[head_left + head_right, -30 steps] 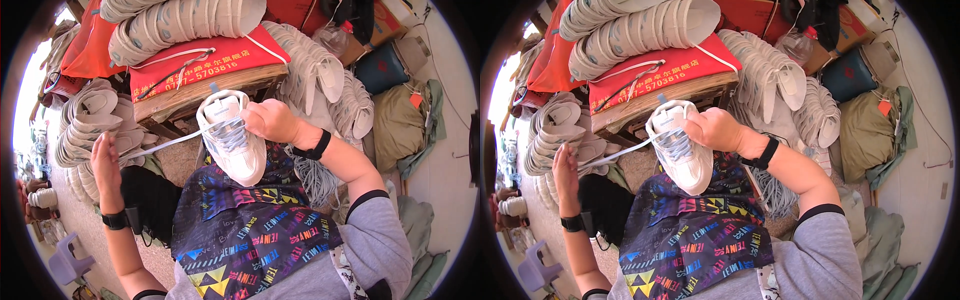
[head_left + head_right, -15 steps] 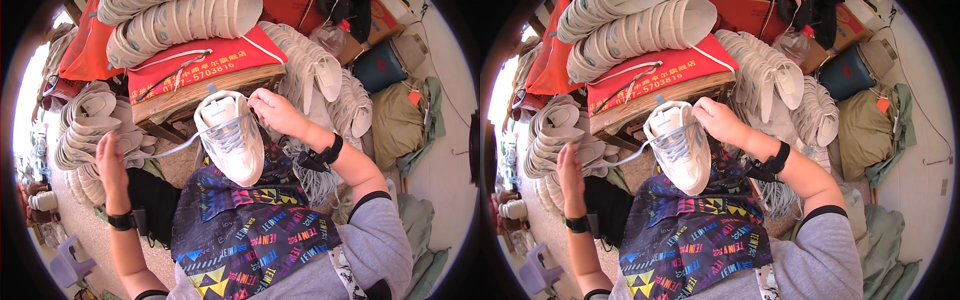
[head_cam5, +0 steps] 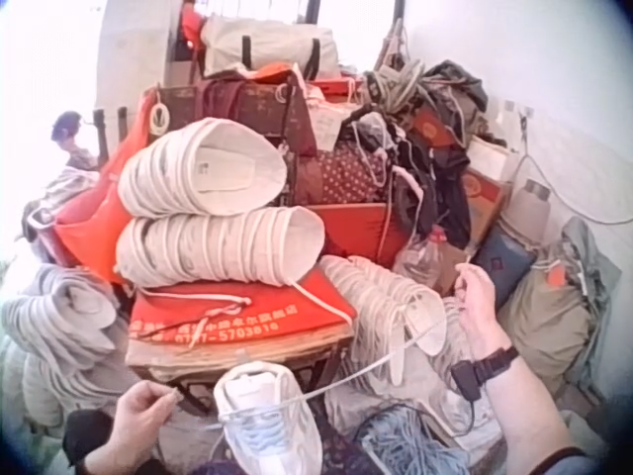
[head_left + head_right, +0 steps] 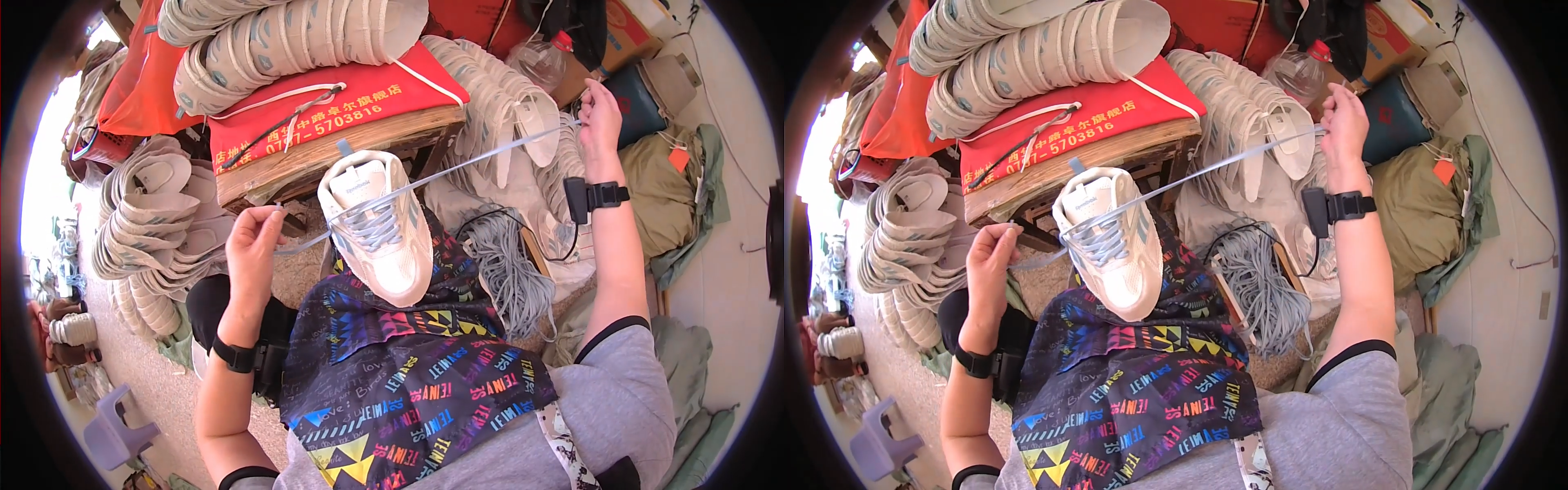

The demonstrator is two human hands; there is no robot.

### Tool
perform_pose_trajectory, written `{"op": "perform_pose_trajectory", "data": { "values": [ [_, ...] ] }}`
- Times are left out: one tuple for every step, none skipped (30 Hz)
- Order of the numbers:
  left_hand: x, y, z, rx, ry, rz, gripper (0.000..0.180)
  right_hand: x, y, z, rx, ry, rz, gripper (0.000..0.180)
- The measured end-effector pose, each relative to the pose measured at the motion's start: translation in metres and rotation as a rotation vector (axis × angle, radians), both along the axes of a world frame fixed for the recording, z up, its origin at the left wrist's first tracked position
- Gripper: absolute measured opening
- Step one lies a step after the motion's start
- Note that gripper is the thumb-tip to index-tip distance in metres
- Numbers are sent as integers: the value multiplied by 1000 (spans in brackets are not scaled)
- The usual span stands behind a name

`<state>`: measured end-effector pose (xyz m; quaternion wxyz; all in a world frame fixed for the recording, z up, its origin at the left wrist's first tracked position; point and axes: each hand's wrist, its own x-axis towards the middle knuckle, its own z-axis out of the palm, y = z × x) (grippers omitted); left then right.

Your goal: The recorder is lacing a white sneaker while sitting in a shoe workshop environment.

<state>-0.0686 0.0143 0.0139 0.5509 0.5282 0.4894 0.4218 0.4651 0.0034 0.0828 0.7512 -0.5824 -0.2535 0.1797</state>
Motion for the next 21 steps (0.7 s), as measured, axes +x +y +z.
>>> {"op": "perform_pose_trajectory", "data": {
  "values": [
    [4,-1,-2,-2,12,-9,11,-4,1,-7,-64,-69,53,16],
    [9,-2,-5,-6,24,-20,11,-15,2,-14,-131,-137,103,16],
    [15,-3,-7,-8,27,-19,11,-36,3,-20,-240,-211,152,17],
    [23,-4,-7,-5,24,-47,11,-46,2,-33,-275,-253,314,18],
    [29,-5,-7,-1,24,-73,11,-58,2,-47,-309,-291,480,19],
    [30,-7,-10,-3,29,-66,11,-96,1,-47,-390,-271,570,20],
    [32,-9,-14,-48,19,-81,11,-136,-2,-46,-469,-251,660,20],
    [37,-10,-15,-91,2,-110,11,-151,-5,-51,-512,-285,809,20],
    [43,-12,-13,-90,47,-126,11,-164,-8,-64,-431,-307,921,19],
    [44,-14,-15,-90,47,-124,11,-183,-11,-62,-455,-306,987,18],
    [46,-15,-17,-111,31,-145,12,-195,-14,-67,-484,-277,1033,17],
    [47,-16,-19,-133,15,-165,12,-205,-16,-67,-492,-306,1050,18],
    [48,-18,-18,-153,16,-163,13,-211,-17,-67,-539,-391,1078,19],
    [49,-18,-17,-153,15,-165,13,-215,-18,-66,-587,-477,1102,20],
    [49,-18,-15,-173,27,-174,13,-219,-20,-65,-554,-482,1105,22],
    [49,-18,-14,-193,38,-182,14,-220,-19,-64,-556,-484,1104,22],
    [49,-18,-14,-193,36,-182,14,-220,-17,-64,-553,-560,1094,22],
    [48,-18,-16,-196,50,-195,14,-219,-15,-63,-550,-637,1083,23],
    [47,-17,-16,-200,63,-208,15,-219,-14,-61,-552,-639,1084,23],
    [47,-17,-15,-201,61,-207,15,-220,-13,-57,-564,-695,1074,22],
    [47,-17,-13,-211,83,-214,15,-220,-12,-53,-575,-751,1064,22]
  ]
}}
